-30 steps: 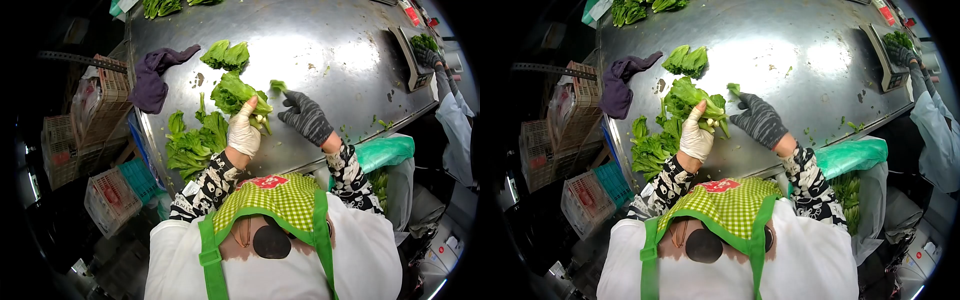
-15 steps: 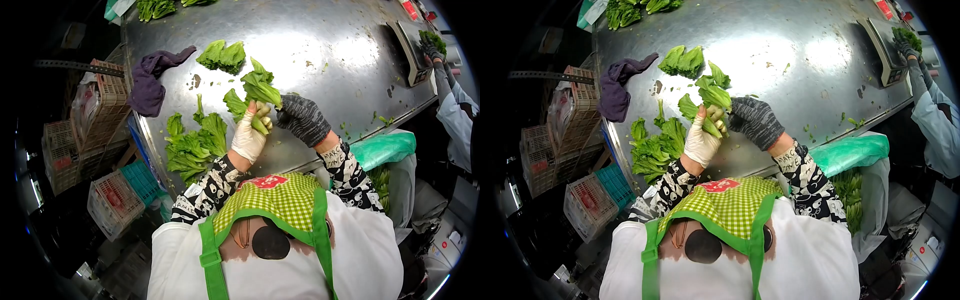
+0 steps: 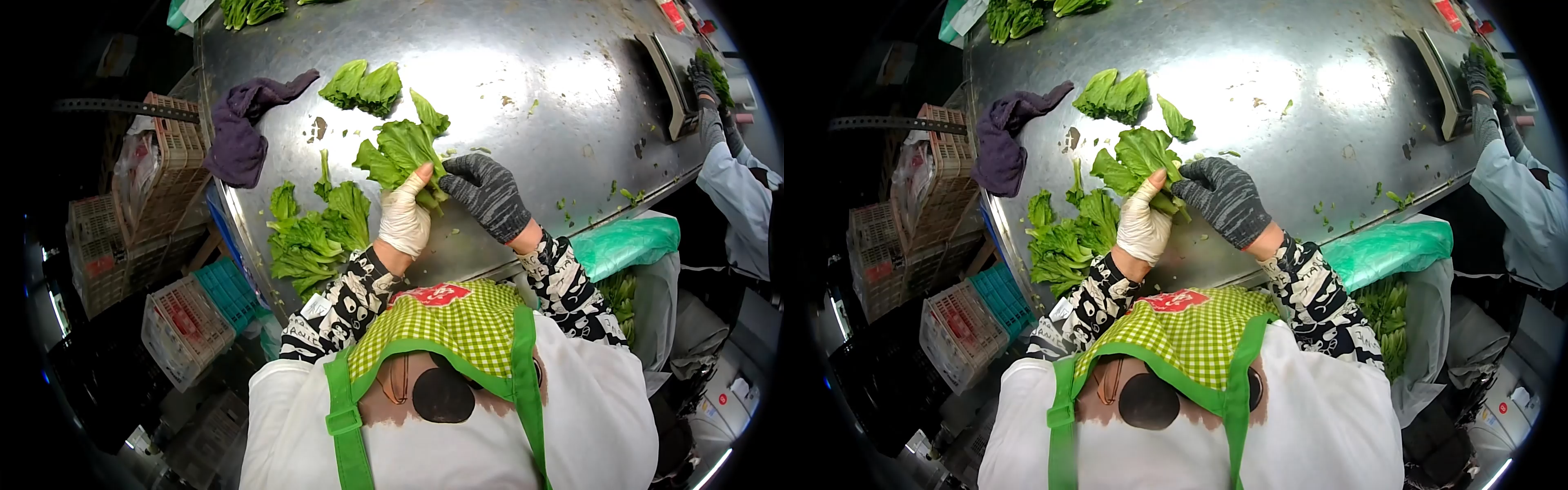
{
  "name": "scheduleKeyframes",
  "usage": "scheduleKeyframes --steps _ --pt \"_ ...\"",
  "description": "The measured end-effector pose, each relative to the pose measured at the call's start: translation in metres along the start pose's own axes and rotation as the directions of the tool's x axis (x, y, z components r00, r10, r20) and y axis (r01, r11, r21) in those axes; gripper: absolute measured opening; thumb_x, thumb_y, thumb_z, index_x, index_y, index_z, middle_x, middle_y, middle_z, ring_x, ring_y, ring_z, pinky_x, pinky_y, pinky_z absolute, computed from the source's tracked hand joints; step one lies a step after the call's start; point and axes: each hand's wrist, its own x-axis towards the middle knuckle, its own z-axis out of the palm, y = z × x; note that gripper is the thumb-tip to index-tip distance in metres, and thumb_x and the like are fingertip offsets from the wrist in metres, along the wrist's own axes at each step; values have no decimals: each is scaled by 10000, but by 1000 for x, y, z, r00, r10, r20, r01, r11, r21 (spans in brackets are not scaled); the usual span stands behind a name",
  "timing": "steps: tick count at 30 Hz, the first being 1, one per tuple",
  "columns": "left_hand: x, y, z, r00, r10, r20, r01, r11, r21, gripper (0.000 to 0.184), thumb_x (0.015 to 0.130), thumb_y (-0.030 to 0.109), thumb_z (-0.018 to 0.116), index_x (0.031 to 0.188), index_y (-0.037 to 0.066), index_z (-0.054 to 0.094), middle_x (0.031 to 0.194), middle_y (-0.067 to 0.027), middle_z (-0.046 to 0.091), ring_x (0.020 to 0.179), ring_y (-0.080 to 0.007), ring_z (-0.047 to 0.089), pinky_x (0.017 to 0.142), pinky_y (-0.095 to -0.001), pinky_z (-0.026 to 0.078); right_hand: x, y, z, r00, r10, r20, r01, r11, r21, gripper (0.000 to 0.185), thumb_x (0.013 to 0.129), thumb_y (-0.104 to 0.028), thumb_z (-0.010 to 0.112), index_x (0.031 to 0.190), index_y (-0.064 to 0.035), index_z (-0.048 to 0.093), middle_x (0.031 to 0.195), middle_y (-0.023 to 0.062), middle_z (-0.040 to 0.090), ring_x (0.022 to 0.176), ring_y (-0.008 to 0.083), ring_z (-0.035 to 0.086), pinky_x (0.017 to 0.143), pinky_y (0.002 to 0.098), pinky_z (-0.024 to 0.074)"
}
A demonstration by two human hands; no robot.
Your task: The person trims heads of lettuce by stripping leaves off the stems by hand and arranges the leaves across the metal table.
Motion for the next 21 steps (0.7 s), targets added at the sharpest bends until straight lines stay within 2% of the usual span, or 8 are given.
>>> scheduleKeyframes --steps 4,7,10,13,14,17,18,21 --pt "2 -5 -6 999 -42 -27 45 994 97 106 829 100 711 889 51 639 743 -38 619 604 -153 581 559 -301 492 0 4 2 981 -189 33 190 932 -308 201 867 -177 625 960 0 648 870 172 651 796 282 635 733 375 496" --pt "-2 -5 -2 995 -55 -87 65 992 112 129 822 84 714 918 48 635 755 -27 627 617 -141 584 552 -282 503 0 9 4 974 -224 -36 190 893 -408 152 888 -138 586 915 4 633 842 166 648 761 281 628 694 374 492" --pt "5 -6 -3 987 7 -158 -8 1000 -7 141 824 85 712 928 49 625 795 -35 622 678 -161 600 595 -308 524 1 11 11 960 2 -279 -9 1000 -23 134 895 -116 572 905 8 622 789 163 645 714 283 622 658 369 488" --pt "18 5 -16 985 -39 -170 5 981 -196 178 829 80 704 976 52 608 874 -47 618 779 -177 609 670 -338 542 4 -5 -8 930 48 -365 -1 992 128 116 895 -96 566 899 10 613 739 159 639 669 293 613 639 368 486" --pt "18 9 -19 988 -38 -147 4 974 -226 194 830 77 700 996 53 602 902 -50 615 812 -181 606 699 -346 544 7 7 -12 928 45 -369 4 991 132 134 893 -119 581 922 4 626 707 137 642 661 264 625 636 358 490" --pt "8 22 -9 998 -31 -62 12 959 -285 202 838 46 681 1019 70 597 962 -43 623 888 -185 602 806 -346 513 15 24 -21 984 40 -173 -78 972 -220 179 890 -144 595 988 -3 643 751 129 656 714 212 640 654 330 499" --pt "7 23 -7 999 -25 -31 14 954 -300 211 844 47 675 1038 59 592 971 -49 619 890 -185 603 809 -347 519 12 16 -20 987 77 -138 -116 945 -305 264 861 -157 641 1077 -6 637 852 135 665 782 182 645 701 314 513" --pt "6 23 -5 1000 -24 -2 22 957 -289 222 853 37 662 1062 48 589 980 -50 620 894 -178 604 819 -335 517 9 11 -11 992 65 -113 -74 994 -78 361 819 -152 691 1139 -3 613 942 133 656 808 176 633 748 303 516"
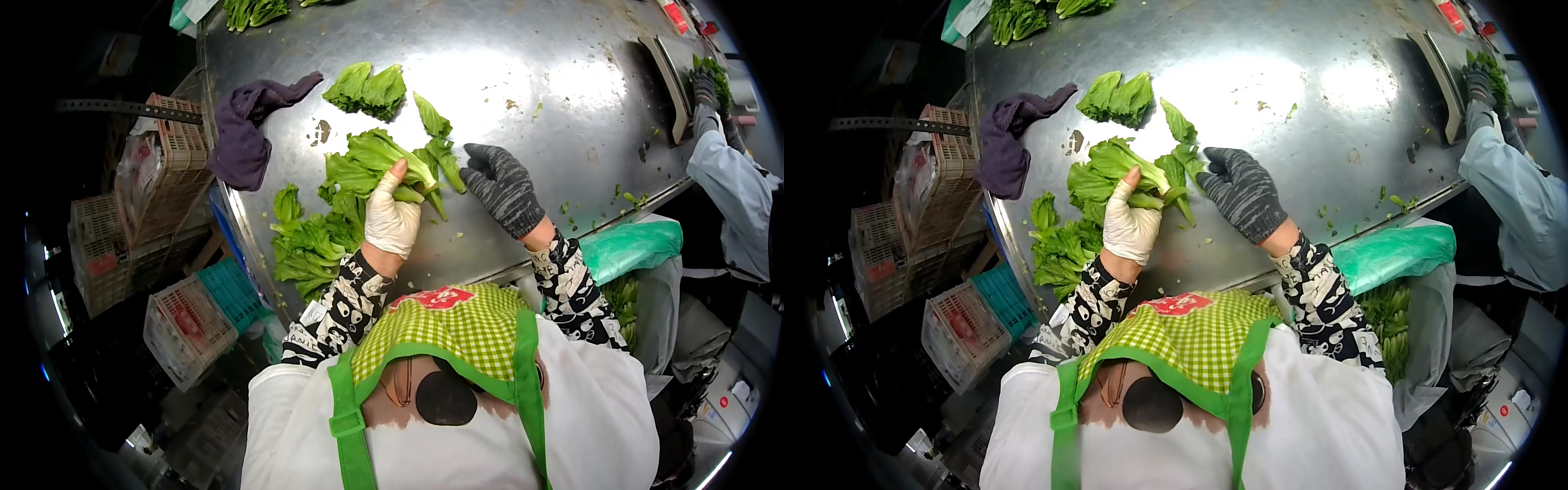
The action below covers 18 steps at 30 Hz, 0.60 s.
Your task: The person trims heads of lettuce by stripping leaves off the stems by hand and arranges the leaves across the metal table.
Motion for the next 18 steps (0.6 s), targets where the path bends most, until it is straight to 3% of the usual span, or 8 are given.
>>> scheduleKeyframes --steps 4,8,9,12,15,18 --pt "-3 -9 -1 1000 7 1 -7 994 106 212 843 31 672 1044 46 606 933 -38 631 865 -155 607 768 -299 504 -3 -15 7 984 -73 161 40 979 200 433 796 -160 724 1178 -4 593 942 95 649 774 144 603 743 282 512" --pt "-14 -13 9 992 -105 -64 115 975 190 186 831 5 678 1008 52 641 947 -29 646 900 -131 599 783 -243 476 -7 -21 12 975 51 217 -64 997 53 456 804 -211 715 1187 0 583 968 134 662 796 170 624 732 304 515" --pt "-13 -15 6 993 -96 -66 108 973 204 167 830 3 679 986 53 649 944 -22 648 891 -129 601 777 -237 476 -8 -20 12 978 29 206 -40 998 48 433 810 -193 686 1180 5 582 990 172 662 834 224 643 752 338 516" --pt "-11 -18 1 997 -78 -17 80 969 232 167 833 4 678 991 49 648 942 -22 648 891 -129 605 776 -237 480 -8 -6 15 975 -151 163 146 988 42 395 802 -139 653 1163 8 590 1000 195 658 870 267 649 786 361 512" --pt "-18 -22 12 998 -12 -67 30 961 276 186 834 8 678 1011 52 642 941 -26 647 887 -130 607 776 -241 487 -7 -2 13 965 -202 167 199 979 33 412 790 -102 628 1184 6 574 1048 200 644 917 268 641 816 362 507" --pt "-16 -24 4 1000 7 -17 -1 948 319 210 842 25 677 1045 58 632 964 -28 645 890 -140 609 775 -251 496 -2 13 14 950 -181 255 129 970 207 483 802 -97 617 1262 8 514 1119 196 618 976 254 623 849 353 498"
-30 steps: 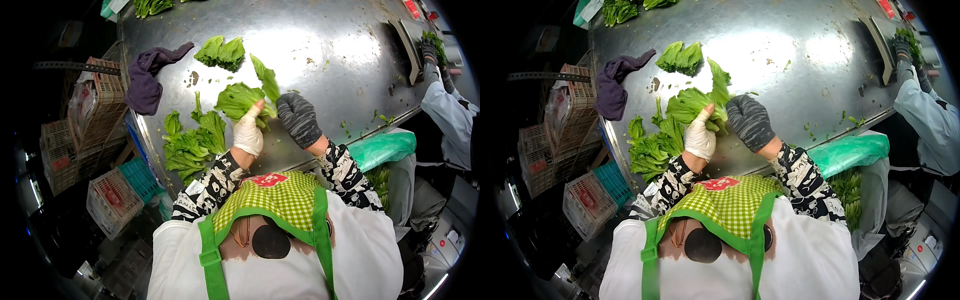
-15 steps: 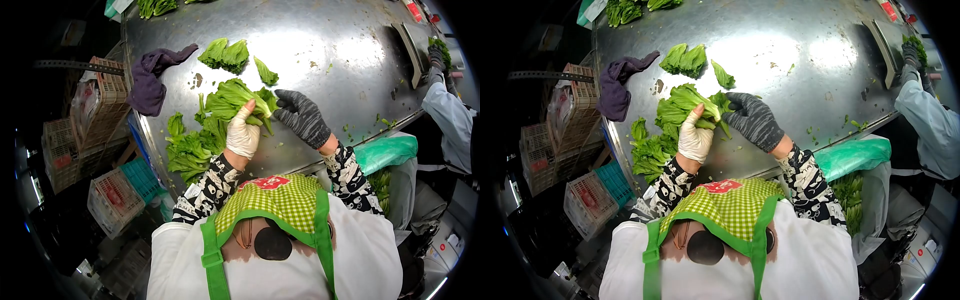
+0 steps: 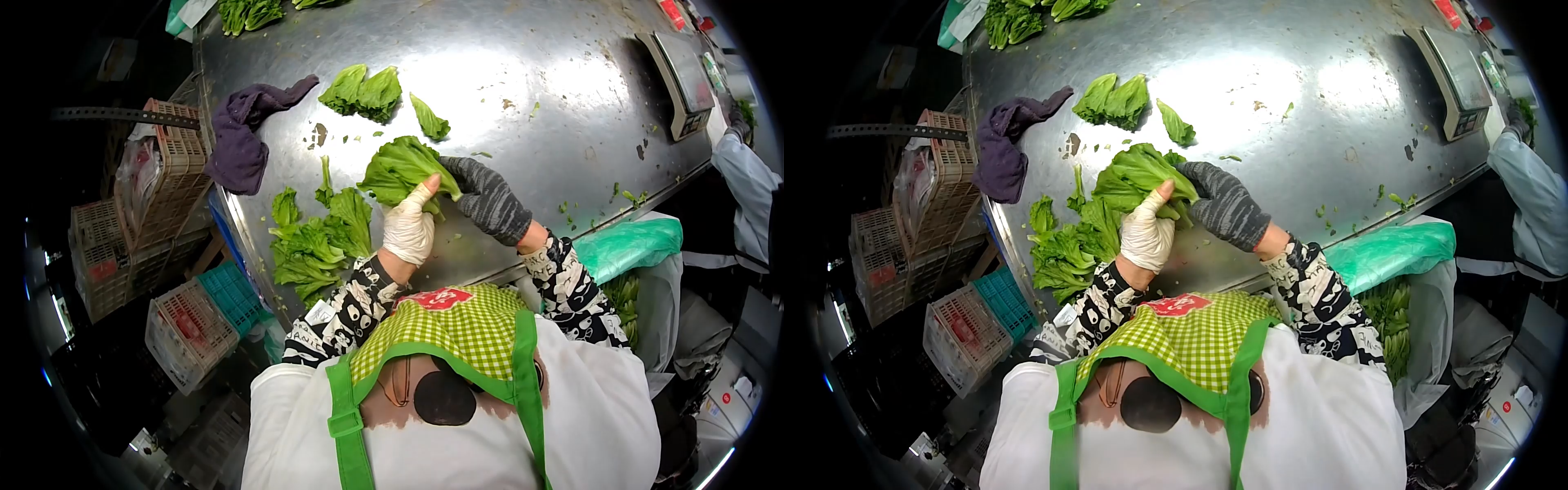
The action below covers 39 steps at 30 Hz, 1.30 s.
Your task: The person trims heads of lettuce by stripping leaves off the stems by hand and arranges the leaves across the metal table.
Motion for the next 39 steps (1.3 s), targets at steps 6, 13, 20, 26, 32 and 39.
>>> scheduleKeyframes --steps 6,13,20,26,32,39 --pt "5 4 0 996 -77 43 74 995 72 228 845 115 704 1054 54 636 982 -28 644 827 -149 603 664 -280 515 1 -15 4 996 92 12 -92 996 22 548 872 -169 629 1346 12 423 1178 194 590 1027 240 599 890 355 477" --pt "14 -3 23 988 -135 78 109 955 274 698 794 385 755 1293 -14 474 1261 -62 536 1166 -145 460 1005 -280 354 -2 -23 -3 994 110 -20 -108 992 58 459 879 -177 641 1266 17 491 1079 157 630 963 222 606 839 341 491" --pt "35 -4 42 893 124 433 -385 707 593 903 714 442 792 1348 -22 349 1281 -170 462 1241 -277 423 1060 -388 344 12 6 -75 900 315 -301 -154 876 457 352 876 -212 668 1123 10 550 916 96 650 784 155 626 692 262 542" --pt "38 -7 10 676 -16 736 -660 -457 596 656 679 392 751 1204 55 548 1208 -151 530 1196 -349 444 1055 -469 281 17 76 -206 697 347 -628 -471 881 -36 465 831 -238 701 1172 34 538 962 151 650 799 247 631 732 341 533" --pt "33 12 -23 724 15 690 -577 -534 618 114 707 232 654 758 137 617 869 -53 588 962 -249 550 999 -442 314 41 32 -200 739 -145 -658 -564 401 -722 468 815 -185 692 1197 43 545 1178 241 568 1089 364 541 965 393 428" --pt "16 59 -60 800 226 556 -343 -588 732 58 675 175 663 724 162 635 818 -29 613 865 -243 570 988 -440 310 129 13 -113 882 -464 -80 230 573 -786 395 798 -86 660 1188 -71 600 1115 145 628 1069 308 565 954 392 443"
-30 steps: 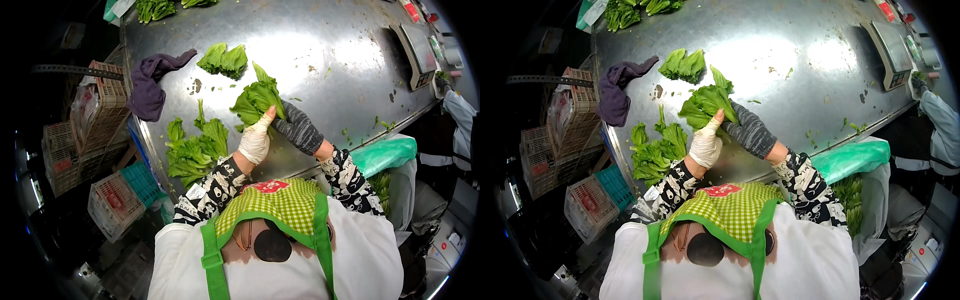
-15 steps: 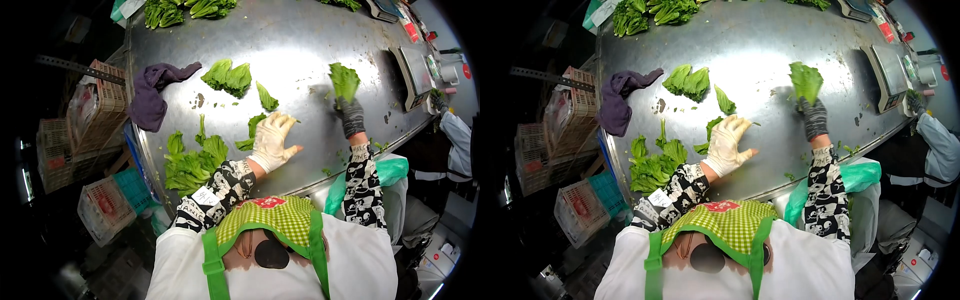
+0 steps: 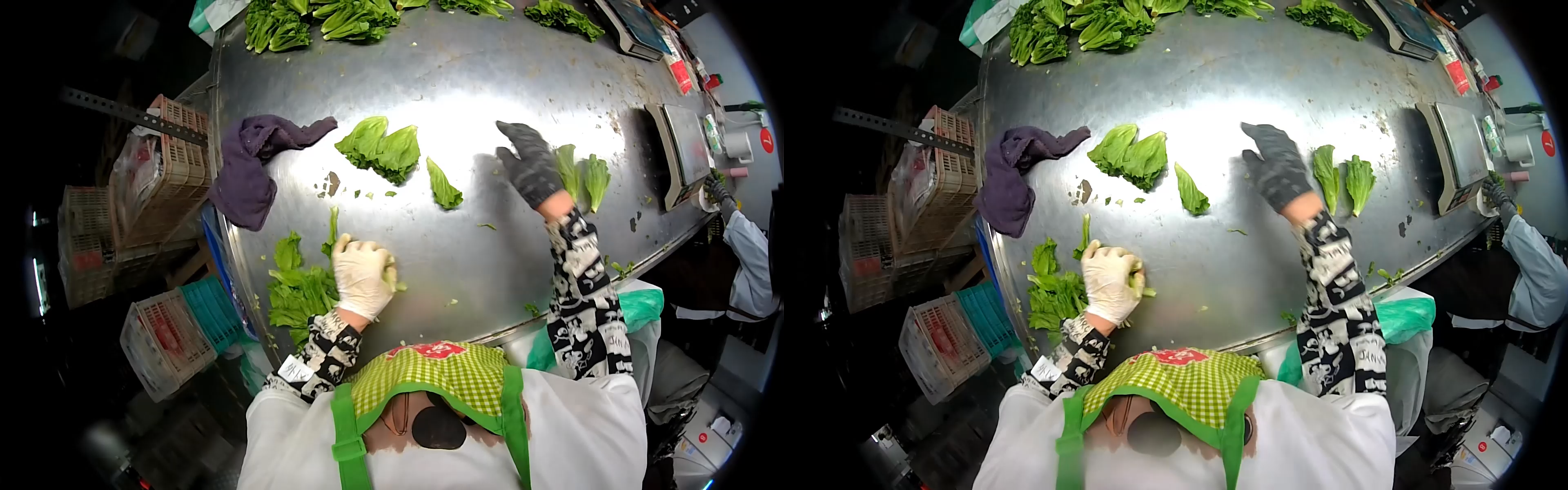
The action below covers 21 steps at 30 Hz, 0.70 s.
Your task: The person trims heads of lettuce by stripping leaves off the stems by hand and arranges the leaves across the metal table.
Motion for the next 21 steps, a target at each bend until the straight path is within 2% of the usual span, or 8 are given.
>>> scheduleKeyframes --steps 3,5,6,10,14,16,18,21 --pt "-4 -11 -14 997 -68 43 68 998 -2 154 661 246 721 770 164 649 830 -31 612 886 -251 565 999 -452 302 42 -11 48 984 -156 84 145 982 121 402 809 -95 627 1209 -105 590 1152 138 618 1074 310 558 959 408 432" --pt "-5 -11 -28 993 -79 93 85 994 -65 251 644 302 761 829 164 663 850 -32 613 909 -248 562 1011 -460 296 67 -20 85 960 -110 258 59 978 200 397 825 -117 610 1221 -124 587 1192 120 606 1095 305 548 955 401 435" --pt "-2 -8 -32 985 -106 135 112 993 -38 428 597 376 808 940 163 668 889 -36 614 981 -246 556 1027 -476 285 71 -35 85 953 -177 245 165 984 70 386 839 -129 585 1225 -153 589 1240 101 583 1125 304 529 965 400 427" --pt "-3 0 -38 996 -63 -61 51 983 -179 511 572 373 827 989 134 655 939 -48 626 1054 -272 550 1036 -481 290 86 -58 82 823 -52 566 93 995 -44 367 834 -204 611 1199 -172 607 1206 83 604 1122 293 541 946 400 433" --pt "-4 1 -42 988 -50 -143 -12 917 -399 477 647 336 801 1033 107 638 962 -65 645 971 -248 584 961 -432 376 68 -82 46 689 212 693 -238 969 -60 346 823 -346 650 1091 -128 659 976 117 680 934 292 637 855 381 479" --pt "-6 7 -38 982 -162 -92 78 806 -587 446 677 291 794 1037 79 635 957 -83 647 925 -224 604 875 -390 449 41 -86 38 786 220 578 -293 955 35 323 809 -306 661 1050 -90 667 953 137 677 917 301 641 835 386 486" --pt "-5 15 -27 899 -353 259 364 274 -890 448 786 342 739 1087 38 608 972 -85 654 849 -181 621 749 -312 491 10 -88 34 881 195 430 -298 937 185 300 799 -258 669 1021 -55 668 933 141 673 913 310 626 835 397 480" --pt "9 29 -21 775 -207 597 495 -389 -777 606 817 495 682 1165 15 553 1032 -110 635 933 -199 611 795 -297 482 -25 -110 10 987 81 141 -124 936 330 336 755 -193 725 1036 -26 648 882 126 653 843 292 612 786 403 476"
